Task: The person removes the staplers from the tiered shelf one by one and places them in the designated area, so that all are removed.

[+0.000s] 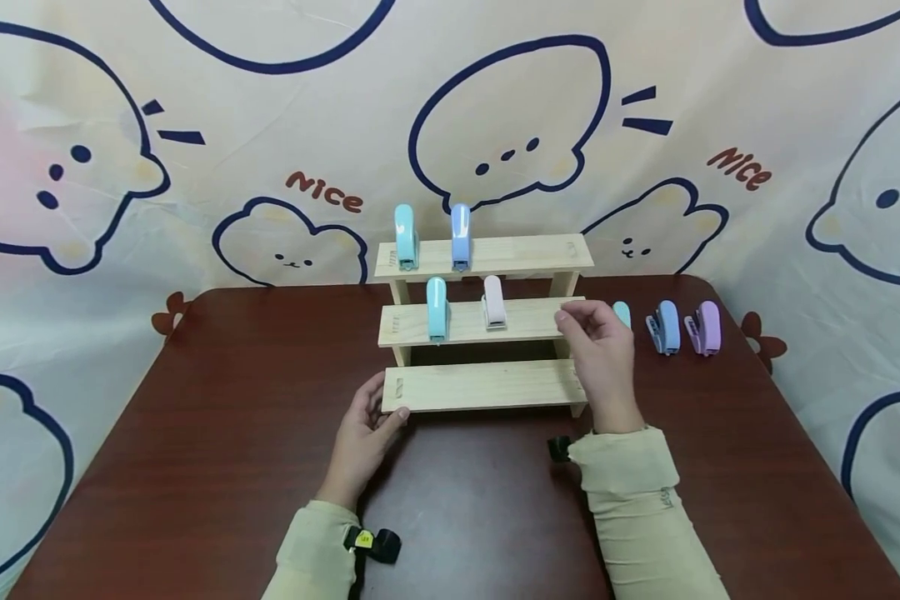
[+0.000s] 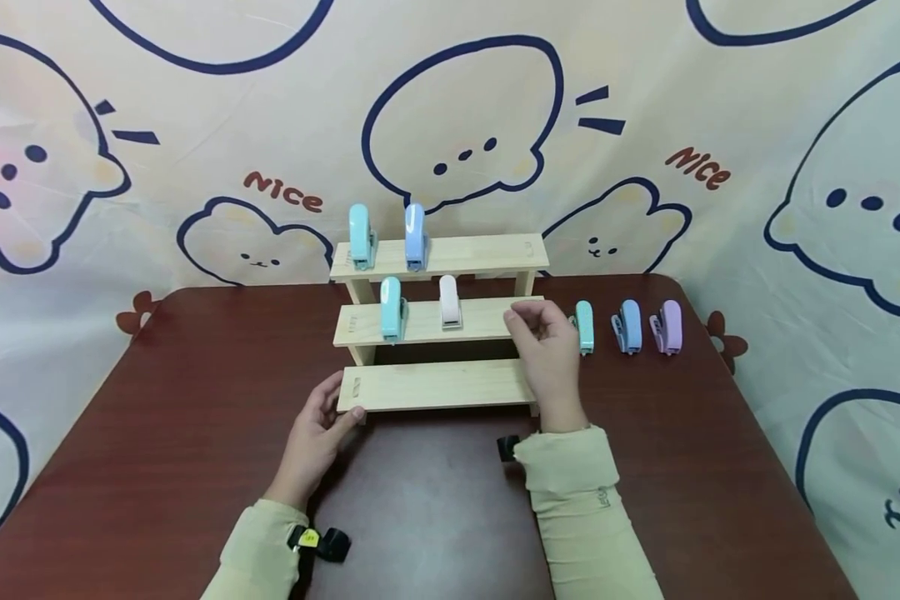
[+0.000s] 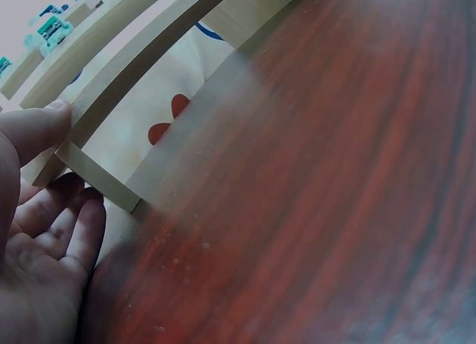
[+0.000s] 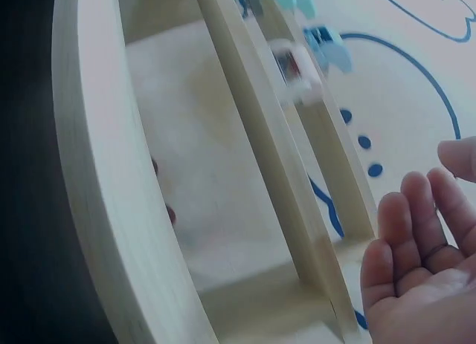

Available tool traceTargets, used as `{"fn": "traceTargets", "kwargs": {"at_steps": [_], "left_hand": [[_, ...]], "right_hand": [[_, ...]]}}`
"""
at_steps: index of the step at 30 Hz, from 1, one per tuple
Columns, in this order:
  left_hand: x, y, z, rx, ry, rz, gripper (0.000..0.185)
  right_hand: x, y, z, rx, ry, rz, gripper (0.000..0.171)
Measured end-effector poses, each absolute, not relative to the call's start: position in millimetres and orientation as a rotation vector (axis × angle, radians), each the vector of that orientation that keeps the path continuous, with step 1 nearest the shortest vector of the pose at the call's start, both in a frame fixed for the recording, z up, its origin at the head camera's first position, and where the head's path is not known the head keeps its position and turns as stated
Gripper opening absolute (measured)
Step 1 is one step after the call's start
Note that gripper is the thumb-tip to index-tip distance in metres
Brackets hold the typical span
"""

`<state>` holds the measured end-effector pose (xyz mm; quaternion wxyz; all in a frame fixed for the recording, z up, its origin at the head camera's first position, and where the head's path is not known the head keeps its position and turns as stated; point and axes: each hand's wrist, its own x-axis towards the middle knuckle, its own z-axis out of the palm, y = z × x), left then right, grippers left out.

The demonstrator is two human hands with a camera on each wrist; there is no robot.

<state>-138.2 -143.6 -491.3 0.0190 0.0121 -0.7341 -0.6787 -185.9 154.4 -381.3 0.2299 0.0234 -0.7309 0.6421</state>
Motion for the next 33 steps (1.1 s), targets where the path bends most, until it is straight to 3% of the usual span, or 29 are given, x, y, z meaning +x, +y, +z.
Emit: {"fn": "traceTargets", "kwargs": {"at_steps": [10,16,25,33], "left_hand": [[-134.9,-137.1,-465.6,0.052,-2.303,-2.11,0.067],[-140.4,-139.6,-480.6,0.071,-2.284,-2.118,0.066],[-140.1,-139.3,-488.8,0.046,-2.259,-2.096,0.064],[-139.8,-140.7,-490.9,0.069,-2.266,-2.08,0.064]], "right_hand": [[-200.6,129.0,-391.9,0.17,-2.171,1.67,0.025],[-202.5,117.9,-397.5,0.206,-2.271,1.522,0.029],[-209.9,99.5,-402.8,0.113,-2.417,1.151,0.051],[-211.8,94.4,-409.7,0.125,-2.404,1.025,0.039]]}}
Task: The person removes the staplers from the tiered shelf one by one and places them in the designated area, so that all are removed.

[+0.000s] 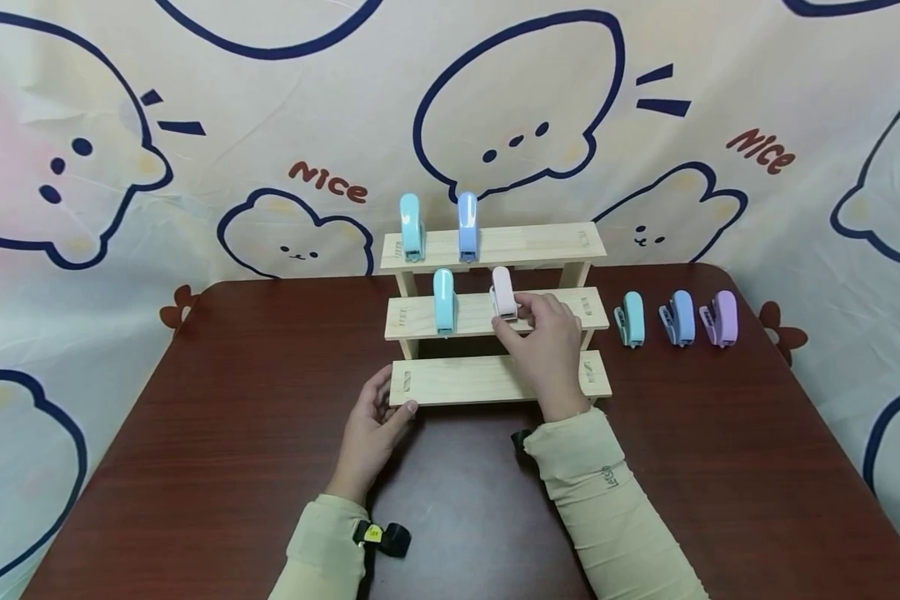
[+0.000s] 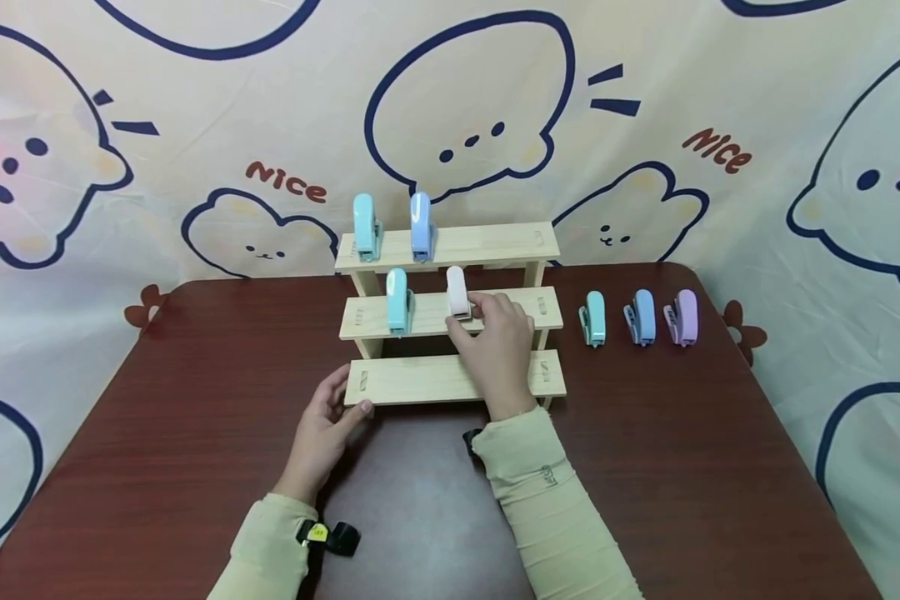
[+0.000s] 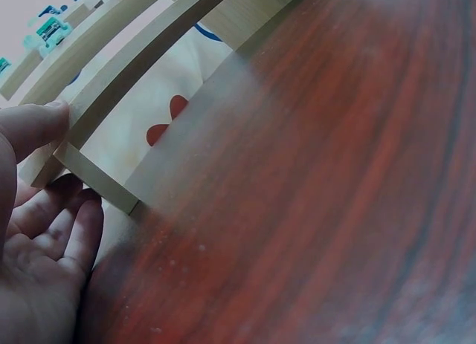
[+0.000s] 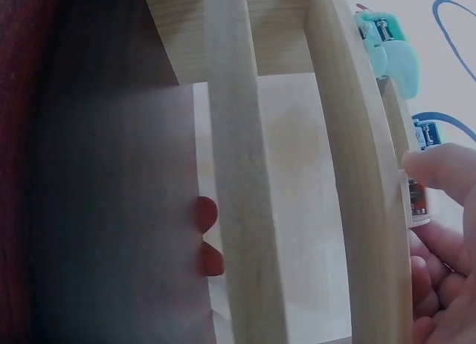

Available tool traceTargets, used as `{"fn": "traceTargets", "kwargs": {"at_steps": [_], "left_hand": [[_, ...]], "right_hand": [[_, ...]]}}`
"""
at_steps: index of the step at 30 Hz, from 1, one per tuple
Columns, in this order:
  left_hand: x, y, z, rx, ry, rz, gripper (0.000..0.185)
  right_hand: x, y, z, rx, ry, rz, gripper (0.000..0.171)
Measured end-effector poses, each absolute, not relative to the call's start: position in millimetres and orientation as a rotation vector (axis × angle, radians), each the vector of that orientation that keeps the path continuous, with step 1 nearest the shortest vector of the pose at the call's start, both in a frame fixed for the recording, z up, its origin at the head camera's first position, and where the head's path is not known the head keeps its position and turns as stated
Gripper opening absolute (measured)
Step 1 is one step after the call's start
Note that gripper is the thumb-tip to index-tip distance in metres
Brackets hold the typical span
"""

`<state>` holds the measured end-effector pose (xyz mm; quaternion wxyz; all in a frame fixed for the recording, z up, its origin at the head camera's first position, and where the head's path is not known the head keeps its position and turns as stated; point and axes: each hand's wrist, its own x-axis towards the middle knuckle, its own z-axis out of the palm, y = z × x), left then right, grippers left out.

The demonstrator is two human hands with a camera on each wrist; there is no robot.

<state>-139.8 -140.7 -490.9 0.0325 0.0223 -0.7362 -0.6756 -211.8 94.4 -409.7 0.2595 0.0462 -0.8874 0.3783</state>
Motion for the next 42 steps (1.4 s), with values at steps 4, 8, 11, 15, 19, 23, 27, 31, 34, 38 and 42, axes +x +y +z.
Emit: {"fn": "traceTargets", "kwargs": {"at_steps": [4,8,11,15,19,23,27,31,34,38,42], "left_hand": [[-139.7,-139.9,-491.7,0.083,-2.272,-2.098,0.065],[-136.7,-137.7,-482.9,0.08,-2.287,-2.104,0.066],[-133.2,-135.4,-471.8,0.073,-2.291,-2.108,0.066],[-134.8,-136.1,-475.8,0.046,-2.263,-2.116,0.065],[-139.6,-139.0,-491.8,0.049,-2.254,-2.106,0.065],[-138.9,-139.5,-491.7,0.085,-2.27,-2.132,0.066],[-134.8,-139.1,-478.8,0.092,-2.294,-2.111,0.066],[-131.0,-138.0,-466.0,0.085,-2.316,-2.085,0.065],[-131.2,-138.2,-464.9,0.085,-2.316,-2.092,0.065],[-134.2,-140.0,-471.6,0.081,-2.298,-2.111,0.065],[-139.2,-142.2,-485.3,0.077,-2.265,-2.147,0.066]], "right_hand": [[-211.6,95.7,-411.6,0.123,-2.406,1.004,0.041],[-210.9,96.5,-413.1,0.13,-2.388,0.982,0.041],[-210.6,96.8,-413.5,0.139,-2.362,0.978,0.038],[-210.0,99.4,-413.1,0.153,-2.31,1.065,0.033],[-205.8,107.0,-412.4,0.16,-2.252,1.25,0.031],[-196.7,121.7,-410.3,0.098,-2.237,1.374,0.032],[-188.1,141.2,-408.4,0.035,-2.211,1.442,0.034],[-180.3,161.7,-409.1,-0.017,-2.167,1.543,0.033],[-174.8,175.7,-412.3,-0.057,-2.166,1.575,0.033],[-168.8,189.8,-418.9,-0.086,-2.2,1.516,0.033],[-164.1,199.5,-423.1,-0.101,-2.196,1.472,0.032]]}}
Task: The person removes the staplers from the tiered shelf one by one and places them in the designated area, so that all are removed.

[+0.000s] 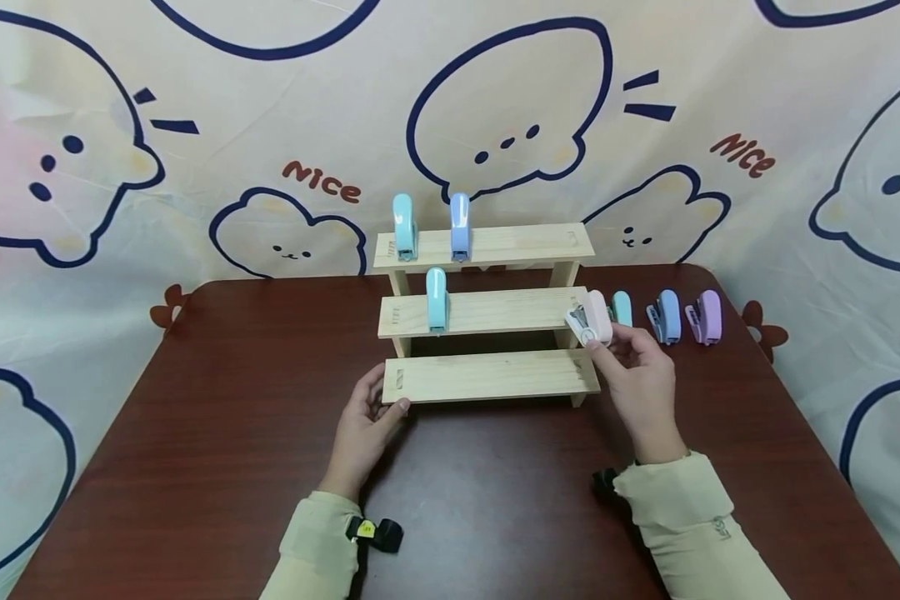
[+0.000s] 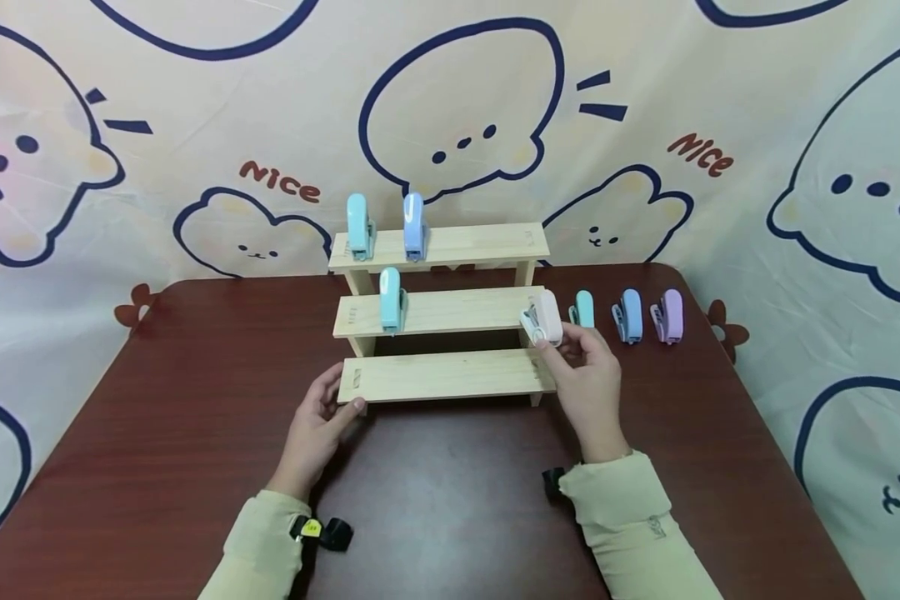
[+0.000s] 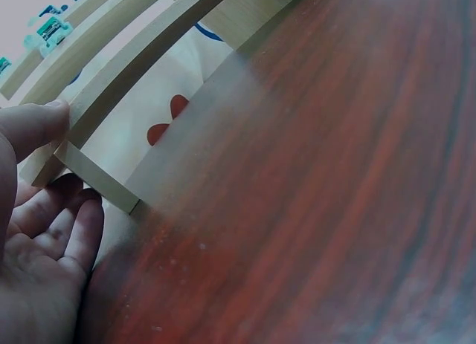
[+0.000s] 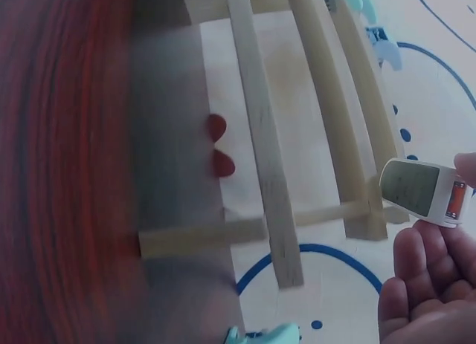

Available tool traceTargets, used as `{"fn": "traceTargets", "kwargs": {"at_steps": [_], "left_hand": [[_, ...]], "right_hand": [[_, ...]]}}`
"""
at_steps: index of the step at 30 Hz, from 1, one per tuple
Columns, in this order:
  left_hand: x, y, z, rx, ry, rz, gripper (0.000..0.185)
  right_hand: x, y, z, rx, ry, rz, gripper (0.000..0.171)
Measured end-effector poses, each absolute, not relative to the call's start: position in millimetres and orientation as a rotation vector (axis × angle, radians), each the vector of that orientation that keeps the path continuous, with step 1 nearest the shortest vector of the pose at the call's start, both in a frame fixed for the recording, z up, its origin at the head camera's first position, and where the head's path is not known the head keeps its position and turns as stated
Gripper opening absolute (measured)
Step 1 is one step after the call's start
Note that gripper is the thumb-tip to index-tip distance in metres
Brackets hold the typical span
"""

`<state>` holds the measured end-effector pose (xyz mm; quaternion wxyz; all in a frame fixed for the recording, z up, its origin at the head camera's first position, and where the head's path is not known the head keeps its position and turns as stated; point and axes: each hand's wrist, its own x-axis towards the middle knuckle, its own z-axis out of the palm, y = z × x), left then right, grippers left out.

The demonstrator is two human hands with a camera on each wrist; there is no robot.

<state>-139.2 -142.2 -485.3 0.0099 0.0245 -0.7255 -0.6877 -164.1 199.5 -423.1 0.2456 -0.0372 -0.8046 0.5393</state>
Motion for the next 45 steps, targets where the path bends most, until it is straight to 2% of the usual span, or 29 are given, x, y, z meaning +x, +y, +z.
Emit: {"fn": "traceTargets", "kwargs": {"at_steps": [21,32,36,43,45], "left_hand": [[-138.3,-141.9,-490.9,0.034,-2.23,-2.127,0.065],[-140.1,-142.3,-490.5,0.029,-2.254,-2.132,0.066],[-135.8,-140.1,-475.9,0.047,-2.281,-2.125,0.066],[-139.0,-143.1,-489.3,0.056,-2.27,-2.117,0.065],[-136.3,-141.9,-482.0,0.061,-2.289,-2.114,0.066]], "right_hand": [[-163.3,242.3,-437.1,-0.371,-2.225,1.36,0.039],[-153.8,272.9,-451.1,-0.552,-2.399,1.322,0.05],[-150.8,285.4,-453.9,-0.574,-2.435,1.336,0.052],[-148.6,300.0,-462.7,-0.612,-2.504,1.395,0.056],[-149.0,302.4,-465.1,-0.625,-2.516,1.41,0.058]]}}
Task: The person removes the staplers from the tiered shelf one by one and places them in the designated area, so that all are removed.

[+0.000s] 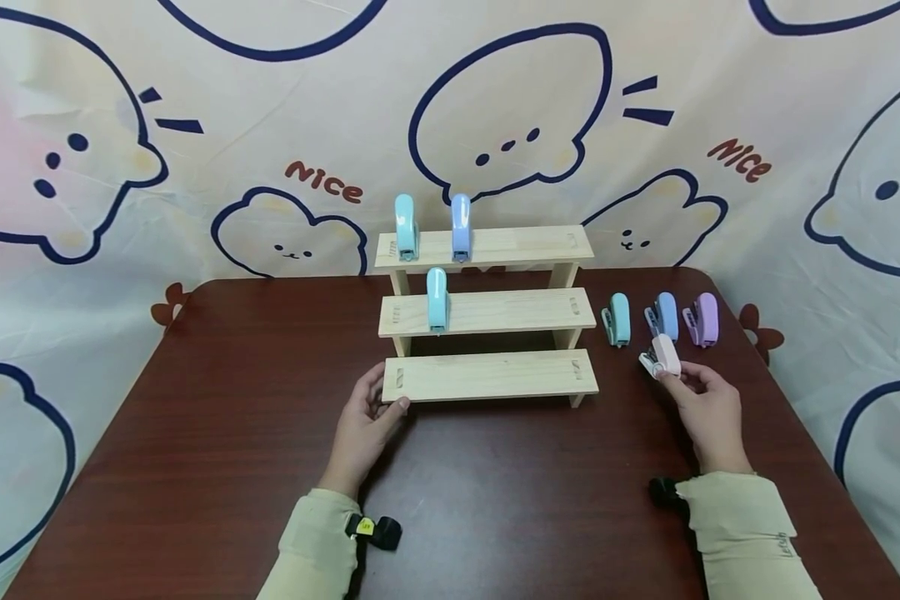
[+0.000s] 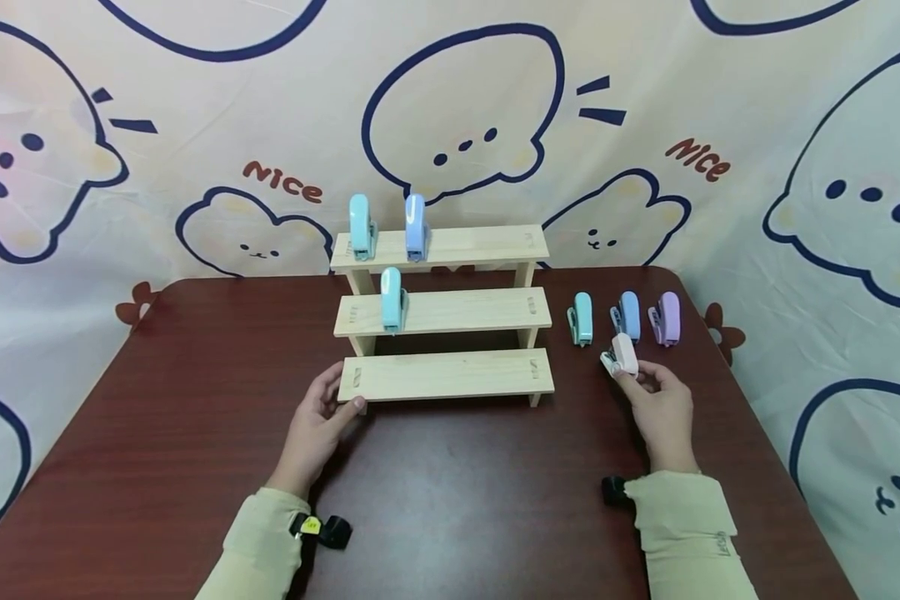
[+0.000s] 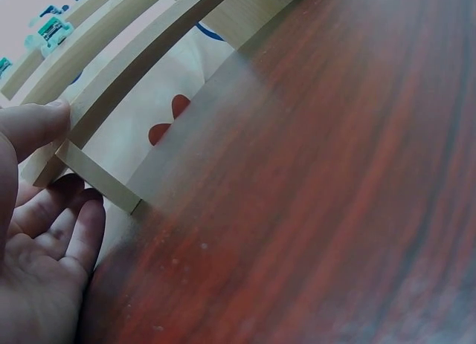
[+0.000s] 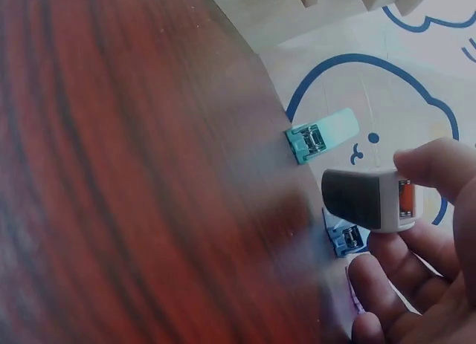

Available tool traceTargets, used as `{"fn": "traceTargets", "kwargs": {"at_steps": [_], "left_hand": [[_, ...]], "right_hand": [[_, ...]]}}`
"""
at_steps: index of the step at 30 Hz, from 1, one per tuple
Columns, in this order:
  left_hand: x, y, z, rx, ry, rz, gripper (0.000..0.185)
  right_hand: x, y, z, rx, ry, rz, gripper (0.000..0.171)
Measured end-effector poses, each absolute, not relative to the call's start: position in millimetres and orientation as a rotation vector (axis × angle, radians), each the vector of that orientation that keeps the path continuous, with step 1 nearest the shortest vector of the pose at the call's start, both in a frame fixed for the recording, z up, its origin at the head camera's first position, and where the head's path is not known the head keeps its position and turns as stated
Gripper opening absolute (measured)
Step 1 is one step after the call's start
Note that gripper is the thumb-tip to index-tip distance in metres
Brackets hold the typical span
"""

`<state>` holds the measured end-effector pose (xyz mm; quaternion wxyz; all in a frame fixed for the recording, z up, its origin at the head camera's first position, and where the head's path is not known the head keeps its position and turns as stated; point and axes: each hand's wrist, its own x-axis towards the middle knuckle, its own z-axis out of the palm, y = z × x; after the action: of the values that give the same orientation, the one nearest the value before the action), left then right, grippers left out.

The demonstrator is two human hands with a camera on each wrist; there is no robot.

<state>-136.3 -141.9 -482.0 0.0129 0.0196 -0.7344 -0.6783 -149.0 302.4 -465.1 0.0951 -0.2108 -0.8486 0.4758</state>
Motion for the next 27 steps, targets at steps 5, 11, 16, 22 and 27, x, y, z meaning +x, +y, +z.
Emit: {"fn": "traceTargets", "kwargs": {"at_steps": [5,11,16,22,27], "left_hand": [[-130.1,-138.5,-465.9,0.046,-2.32,-2.079,0.065],[-130.2,-138.0,-463.9,0.054,-2.315,-2.079,0.065],[-131.2,-138.7,-463.1,0.059,-2.321,-2.066,0.064],[-130.5,-139.0,-462.7,0.07,-2.32,-2.071,0.064],[-129.9,-138.7,-463.3,0.059,-2.302,-2.096,0.064]], "right_hand": [[-150.2,306.3,-469.0,-0.646,-2.563,1.392,0.059],[-151.2,309.3,-471.5,-0.634,-2.667,1.305,0.061],[-151.1,309.5,-469.9,-0.616,-2.69,1.294,0.061],[-149.2,308.4,-469.1,-0.63,-2.669,1.32,0.059],[-147.8,302.4,-464.2,-0.818,-2.35,1.513,0.05]]}}
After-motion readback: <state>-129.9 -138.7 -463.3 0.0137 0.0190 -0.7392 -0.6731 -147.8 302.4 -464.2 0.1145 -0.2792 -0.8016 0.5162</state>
